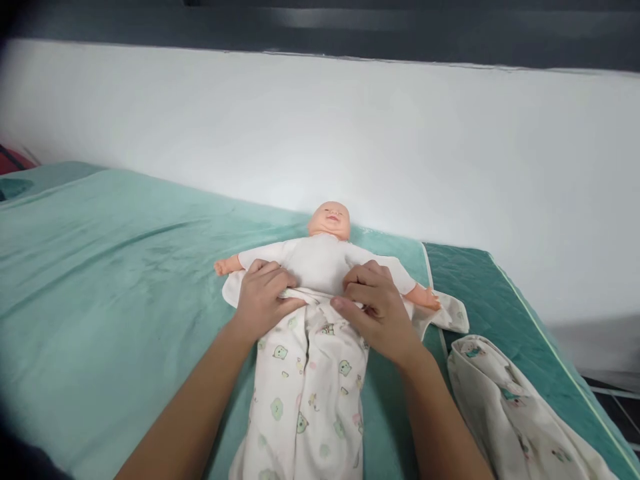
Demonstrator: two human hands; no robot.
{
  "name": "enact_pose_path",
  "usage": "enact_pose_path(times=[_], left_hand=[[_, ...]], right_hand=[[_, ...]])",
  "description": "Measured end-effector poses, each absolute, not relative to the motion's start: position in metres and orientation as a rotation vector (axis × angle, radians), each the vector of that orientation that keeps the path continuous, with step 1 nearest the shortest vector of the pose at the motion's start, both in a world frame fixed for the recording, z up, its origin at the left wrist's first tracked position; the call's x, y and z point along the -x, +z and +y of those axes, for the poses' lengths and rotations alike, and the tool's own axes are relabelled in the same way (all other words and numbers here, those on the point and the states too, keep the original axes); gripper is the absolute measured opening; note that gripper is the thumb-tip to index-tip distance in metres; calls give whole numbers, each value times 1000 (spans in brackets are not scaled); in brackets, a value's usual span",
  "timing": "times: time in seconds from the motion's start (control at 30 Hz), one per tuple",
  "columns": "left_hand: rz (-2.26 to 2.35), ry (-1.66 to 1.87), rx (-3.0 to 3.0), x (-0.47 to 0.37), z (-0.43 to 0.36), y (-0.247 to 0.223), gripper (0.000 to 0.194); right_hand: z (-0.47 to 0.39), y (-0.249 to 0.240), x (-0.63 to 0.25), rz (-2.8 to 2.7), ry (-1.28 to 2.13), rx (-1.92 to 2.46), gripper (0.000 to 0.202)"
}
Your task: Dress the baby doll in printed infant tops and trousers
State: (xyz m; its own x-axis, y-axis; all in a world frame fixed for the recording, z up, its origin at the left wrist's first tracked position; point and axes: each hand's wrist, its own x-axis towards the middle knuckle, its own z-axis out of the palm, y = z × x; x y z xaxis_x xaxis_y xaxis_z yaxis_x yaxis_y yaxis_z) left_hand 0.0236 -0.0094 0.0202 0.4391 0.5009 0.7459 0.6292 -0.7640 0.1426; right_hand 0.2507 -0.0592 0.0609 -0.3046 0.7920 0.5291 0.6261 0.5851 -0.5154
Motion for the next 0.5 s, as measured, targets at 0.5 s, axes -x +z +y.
enact_pose_path(times=[0.5], left_hand=[[-1048, -1285, 2479, -22, -9, 13, 25]], right_hand=[[-67, 64, -258, -2009, 402, 1112, 45]])
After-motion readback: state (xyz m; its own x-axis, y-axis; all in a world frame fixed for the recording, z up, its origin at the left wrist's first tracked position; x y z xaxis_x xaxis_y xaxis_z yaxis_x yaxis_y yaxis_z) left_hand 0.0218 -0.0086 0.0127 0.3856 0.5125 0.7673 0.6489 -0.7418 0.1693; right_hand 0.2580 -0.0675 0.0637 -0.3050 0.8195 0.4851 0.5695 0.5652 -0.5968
